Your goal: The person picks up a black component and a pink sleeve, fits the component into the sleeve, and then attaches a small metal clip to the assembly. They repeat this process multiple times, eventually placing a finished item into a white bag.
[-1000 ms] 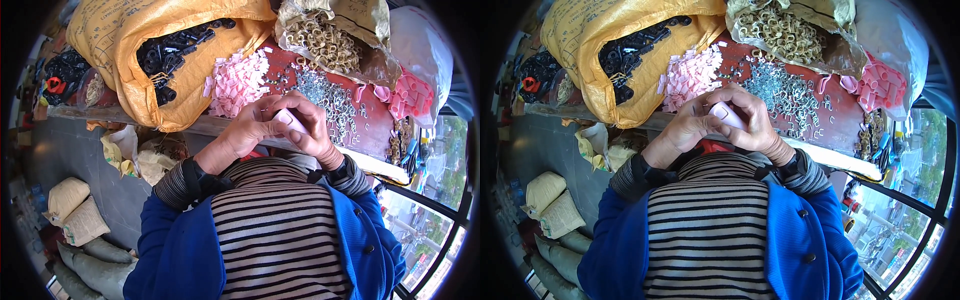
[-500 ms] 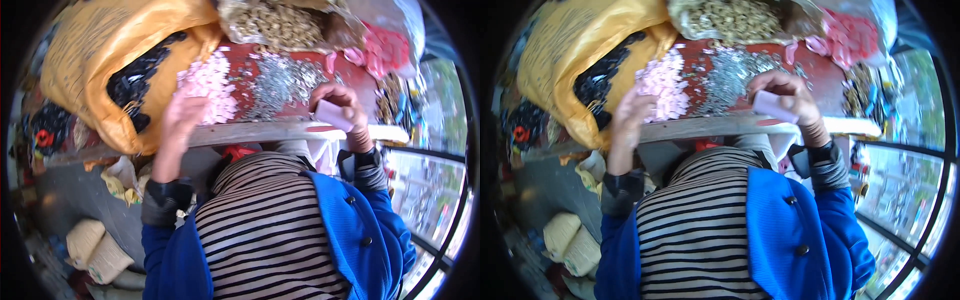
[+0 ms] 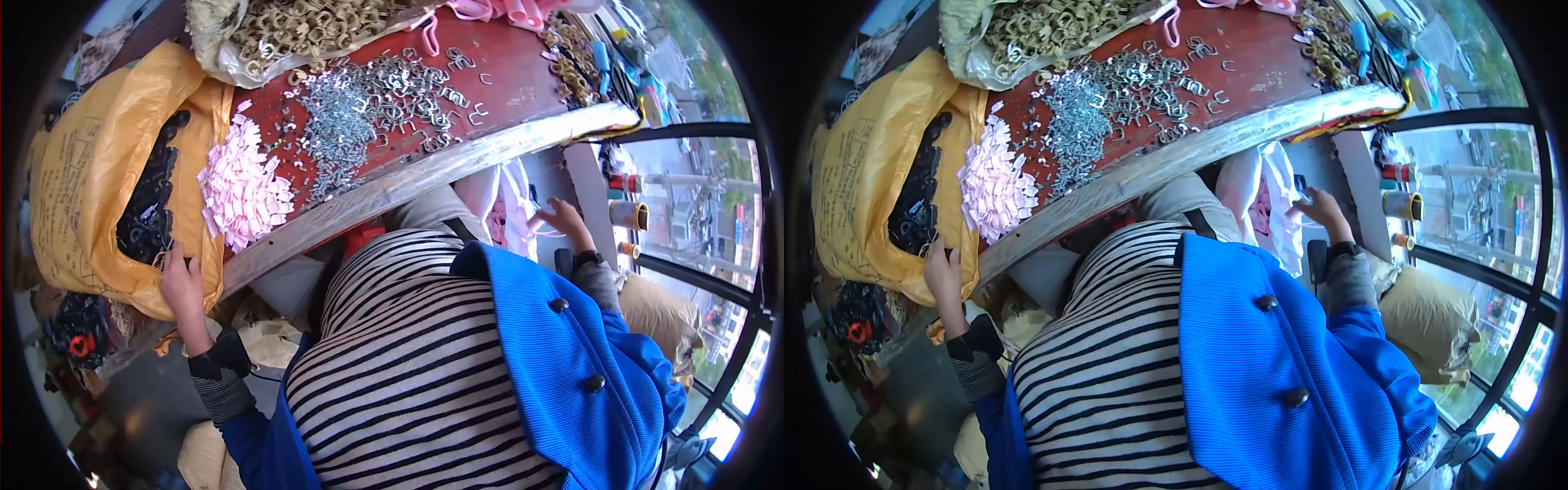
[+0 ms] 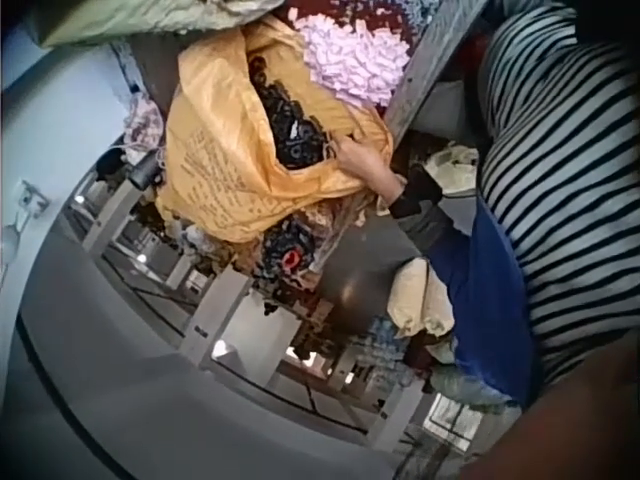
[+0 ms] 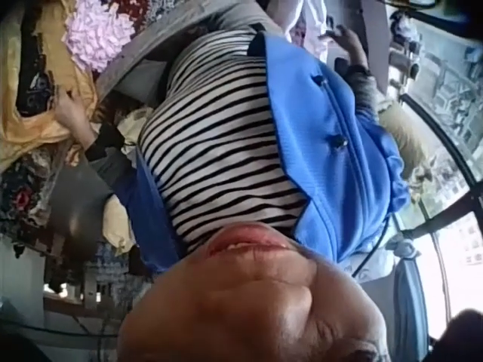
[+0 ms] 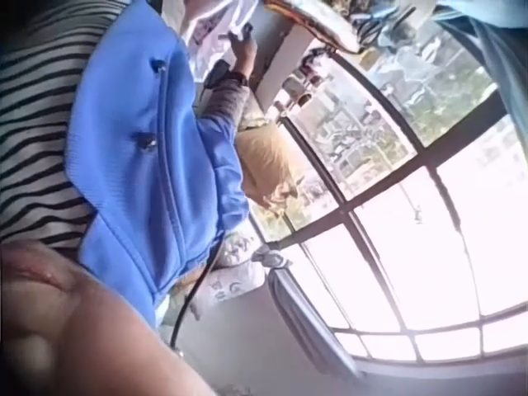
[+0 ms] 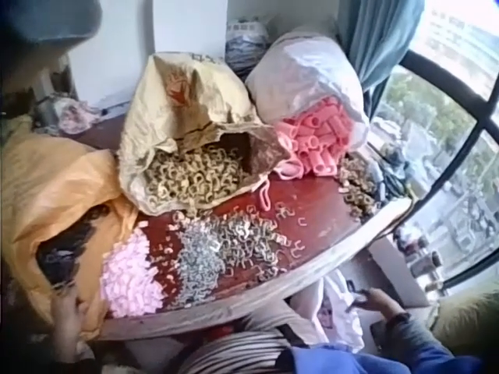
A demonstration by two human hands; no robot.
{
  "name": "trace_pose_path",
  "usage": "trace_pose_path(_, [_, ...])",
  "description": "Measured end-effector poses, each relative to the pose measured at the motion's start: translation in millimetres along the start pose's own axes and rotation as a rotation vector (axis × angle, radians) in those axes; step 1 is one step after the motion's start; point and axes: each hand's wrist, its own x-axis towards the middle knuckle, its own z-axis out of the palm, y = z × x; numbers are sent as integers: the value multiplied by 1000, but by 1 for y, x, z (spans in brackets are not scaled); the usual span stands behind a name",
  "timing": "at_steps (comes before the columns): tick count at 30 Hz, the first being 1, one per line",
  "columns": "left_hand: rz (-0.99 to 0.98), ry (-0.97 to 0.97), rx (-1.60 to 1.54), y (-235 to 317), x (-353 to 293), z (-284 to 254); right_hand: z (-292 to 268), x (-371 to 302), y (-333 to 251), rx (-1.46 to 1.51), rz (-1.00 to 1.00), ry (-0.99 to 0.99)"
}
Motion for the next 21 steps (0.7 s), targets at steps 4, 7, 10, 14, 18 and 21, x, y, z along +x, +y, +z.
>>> trace_pose_path(4, [-40,-46,28,18,0,-14,3,9,-10,-63,-201,-22])
trace_pose_path(7, [-54,-83,18,12,1,-15,-41,0,-92,292,-216,-354])
trace_pose_path(10, [11,-31,-39,3,3,-12,-68,-16,-170,568,-385,-464])
trace_pose_path(14, [142,158,-286,-12,1,-1,-61,3,-239,241,-875,-125])
trace_pose_path(18, [40,289,-727,-12,-10,-2,-38,24,-282,31,-1015,222])
trace_pose_path(21, [-149,353,-1049,2,-17,-11,-22,41,-298,-70,-1078,316])
